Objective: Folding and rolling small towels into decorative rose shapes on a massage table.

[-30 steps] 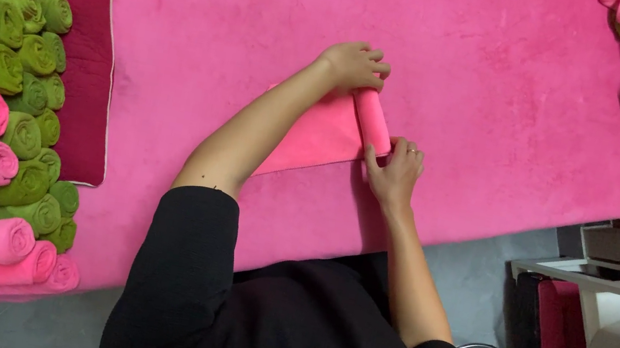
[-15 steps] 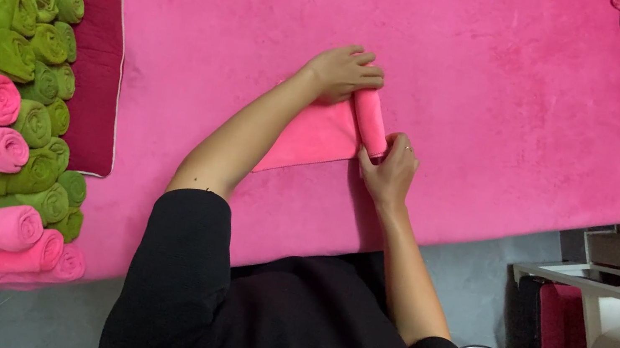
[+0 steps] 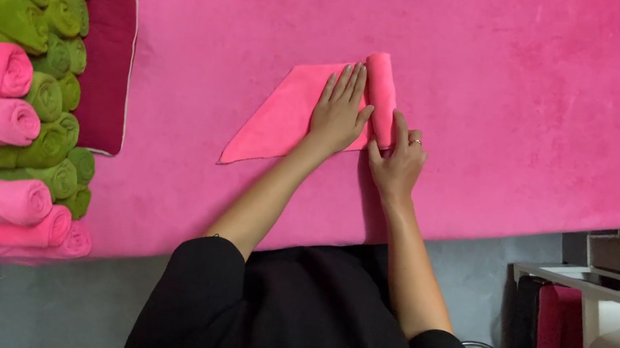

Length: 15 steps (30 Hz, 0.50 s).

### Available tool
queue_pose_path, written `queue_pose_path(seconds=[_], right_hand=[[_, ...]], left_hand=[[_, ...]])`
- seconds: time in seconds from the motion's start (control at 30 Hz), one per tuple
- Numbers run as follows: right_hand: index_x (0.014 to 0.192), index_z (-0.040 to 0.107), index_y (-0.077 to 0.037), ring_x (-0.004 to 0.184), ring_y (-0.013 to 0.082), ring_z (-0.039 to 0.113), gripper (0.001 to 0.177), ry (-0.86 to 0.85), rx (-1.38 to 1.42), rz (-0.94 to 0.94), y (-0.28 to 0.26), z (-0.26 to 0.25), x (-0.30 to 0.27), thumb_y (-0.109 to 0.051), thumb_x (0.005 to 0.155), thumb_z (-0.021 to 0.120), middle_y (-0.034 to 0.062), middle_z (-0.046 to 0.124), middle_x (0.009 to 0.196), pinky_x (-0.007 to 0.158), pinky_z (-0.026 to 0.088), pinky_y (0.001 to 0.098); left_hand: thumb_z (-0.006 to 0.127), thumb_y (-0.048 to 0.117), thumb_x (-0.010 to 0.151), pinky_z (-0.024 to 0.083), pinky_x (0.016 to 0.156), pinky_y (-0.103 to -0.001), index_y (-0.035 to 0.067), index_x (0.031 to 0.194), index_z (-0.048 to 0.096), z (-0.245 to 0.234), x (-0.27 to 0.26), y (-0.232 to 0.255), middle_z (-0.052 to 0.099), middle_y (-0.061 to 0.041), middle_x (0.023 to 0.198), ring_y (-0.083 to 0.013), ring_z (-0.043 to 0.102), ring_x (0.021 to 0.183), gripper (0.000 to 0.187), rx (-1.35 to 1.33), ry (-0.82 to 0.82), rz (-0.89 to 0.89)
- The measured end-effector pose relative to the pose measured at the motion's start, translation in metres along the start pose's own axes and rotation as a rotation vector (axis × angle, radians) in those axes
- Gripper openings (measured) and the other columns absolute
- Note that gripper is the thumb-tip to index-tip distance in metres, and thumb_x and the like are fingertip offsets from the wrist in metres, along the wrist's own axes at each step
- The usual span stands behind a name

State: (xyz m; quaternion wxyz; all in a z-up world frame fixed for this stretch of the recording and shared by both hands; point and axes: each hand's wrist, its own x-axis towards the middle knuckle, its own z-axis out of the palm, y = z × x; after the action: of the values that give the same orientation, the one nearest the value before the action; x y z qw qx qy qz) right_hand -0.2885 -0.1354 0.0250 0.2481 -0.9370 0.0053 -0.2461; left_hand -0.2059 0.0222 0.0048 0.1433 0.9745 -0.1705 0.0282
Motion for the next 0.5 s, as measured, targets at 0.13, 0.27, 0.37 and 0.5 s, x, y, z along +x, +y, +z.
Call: queue_pose_path(seconds=[0.13,0.27,0.37,0.5], right_hand=[[0.142,0.065,-0.025,0.074,0.0361,0.065,0.072,0.009,-0.018,-0.022,0.005,0.009,-0.005,-0.028,0.073,0.084,0.0069,0.055,0.094,0.068,0.048,0.0462],[0.144,0.066,-0.026,0.074,0.0372,0.066,0.068,0.033,-0.052,-0.081,-0.003,0.004,-0.002,-0.034,0.078,0.084,0.008,0.053,0.095,0.067,0.048,0.0465],[0.146,0.065,-0.027,0.079,0.0383,0.067,0.056,0.01,-0.032,-0.078,-0.001,0.003,-0.005,-0.039,0.092,0.074,0.0088,0.053,0.1,0.069,0.048,0.0473],[0.149,0.063,-0.031,0.086,0.0382,0.067,0.044,-0.033,-0.028,-0.049,0.001,0.003,-0.006,-0.03,0.106,0.053,0.0105,0.058,0.101,0.073,0.049,0.0491]], left_hand=[[0.032,0.054,0.114,-0.003,0.133,-0.05,0.009,0.171,0.013,-0.016,-0.008,0.001,0.012,-0.009,0.179,-0.0292,0.005,0.165,0.075,0.021,-0.047,-0.036],[0.036,0.051,0.114,-0.003,0.133,-0.052,0.011,0.172,0.016,-0.03,-0.011,0.003,0.006,-0.009,0.18,-0.0341,0.004,0.165,0.074,-0.018,-0.069,-0.057],[0.038,0.049,0.113,0.0,0.133,-0.053,0.011,0.172,0.016,-0.025,-0.008,-0.006,0.009,-0.01,0.179,-0.0358,0.007,0.164,0.073,-0.1,-0.09,-0.05],[0.058,0.029,0.108,0.028,0.128,-0.055,0.014,0.169,0.026,-0.024,0.018,-0.025,0.032,-0.012,0.171,-0.0386,0.035,0.155,0.071,-0.172,0.058,0.057]])
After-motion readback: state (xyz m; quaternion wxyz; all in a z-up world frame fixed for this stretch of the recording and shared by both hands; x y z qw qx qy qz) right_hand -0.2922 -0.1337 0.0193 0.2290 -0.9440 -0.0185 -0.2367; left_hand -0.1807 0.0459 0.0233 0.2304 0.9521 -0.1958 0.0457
